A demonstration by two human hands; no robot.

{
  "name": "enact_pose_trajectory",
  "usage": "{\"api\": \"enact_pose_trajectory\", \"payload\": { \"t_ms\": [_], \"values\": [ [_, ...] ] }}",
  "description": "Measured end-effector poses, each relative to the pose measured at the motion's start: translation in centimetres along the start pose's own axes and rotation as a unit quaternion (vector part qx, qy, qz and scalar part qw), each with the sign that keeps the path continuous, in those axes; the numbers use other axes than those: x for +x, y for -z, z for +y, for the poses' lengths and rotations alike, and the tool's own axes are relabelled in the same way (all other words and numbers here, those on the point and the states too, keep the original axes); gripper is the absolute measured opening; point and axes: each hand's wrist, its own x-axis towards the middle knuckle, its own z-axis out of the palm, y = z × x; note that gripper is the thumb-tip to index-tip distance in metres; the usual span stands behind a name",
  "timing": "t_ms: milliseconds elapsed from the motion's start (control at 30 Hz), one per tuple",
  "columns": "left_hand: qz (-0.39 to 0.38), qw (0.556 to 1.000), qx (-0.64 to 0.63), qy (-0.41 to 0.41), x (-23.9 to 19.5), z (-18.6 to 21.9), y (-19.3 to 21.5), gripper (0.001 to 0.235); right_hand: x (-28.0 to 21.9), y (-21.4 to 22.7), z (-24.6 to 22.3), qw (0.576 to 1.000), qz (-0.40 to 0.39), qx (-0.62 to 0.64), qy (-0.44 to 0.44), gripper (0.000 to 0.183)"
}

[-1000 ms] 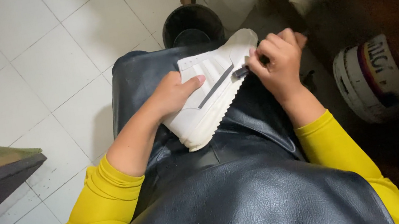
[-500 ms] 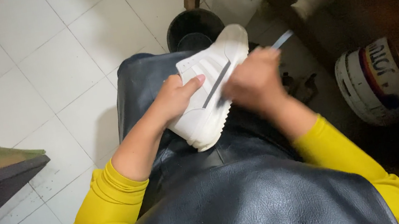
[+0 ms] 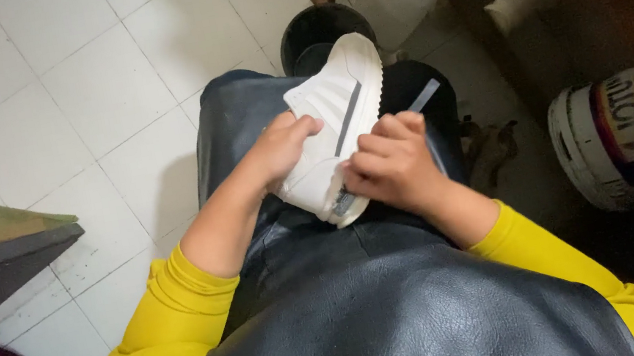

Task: The person scrubs a white sneaker with a brush, dipping it into a yellow bowl of liquid. They wipe the shoe with a green cloth and continue scrubbing the sole and upper parts of the shoe.

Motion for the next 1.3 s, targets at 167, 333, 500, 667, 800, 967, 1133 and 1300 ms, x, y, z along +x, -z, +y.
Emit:
{"api": "enact_pose_trajectory", "payload": {
  "t_ms": [167, 333, 500, 667, 800, 967, 1133, 1300],
  "values": [
    [-0.007, 0.999, 0.025, -0.029, 0.5, -0.5, 0.3, 0.063, -0.7, 0.4, 3.1, 0.994, -0.04, -0.044, -0.093, 0.031],
    [-0.011, 0.998, 0.053, -0.042, -0.1, 0.5, 0.4, 0.061, -0.6, -1.0, 1.4, 1.0, 0.017, 0.006, 0.007, 0.027],
    [-0.022, 0.996, 0.067, -0.063, 0.4, 0.3, 0.2, 0.062, -0.1, 0.3, -0.9, 0.998, -0.037, -0.012, -0.045, 0.029],
    [-0.026, 0.992, 0.088, -0.084, -0.7, 1.7, 0.3, 0.062, -1.3, -0.3, 3.0, 0.999, -0.002, -0.04, -0.018, 0.029],
    [-0.016, 0.994, 0.069, -0.083, -0.7, 1.2, 0.4, 0.058, -0.5, 0.5, -0.9, 0.999, -0.025, -0.009, -0.039, 0.03],
    [-0.014, 0.994, 0.055, -0.097, 0.3, 0.1, -0.3, 0.055, -0.5, 1.6, 2.5, 0.998, -0.03, -0.002, -0.048, 0.028],
    [-0.001, 0.996, 0.044, -0.084, 0.7, -1.0, -0.2, 0.052, -1.4, 1.3, -2.4, 0.997, -0.048, 0.05, -0.017, 0.035],
    [0.008, 0.996, 0.028, -0.084, 0.8, -1.9, -0.5, 0.05, -1.3, 2.2, 0.4, 0.997, -0.041, 0.028, -0.067, 0.034]
  ]
}}
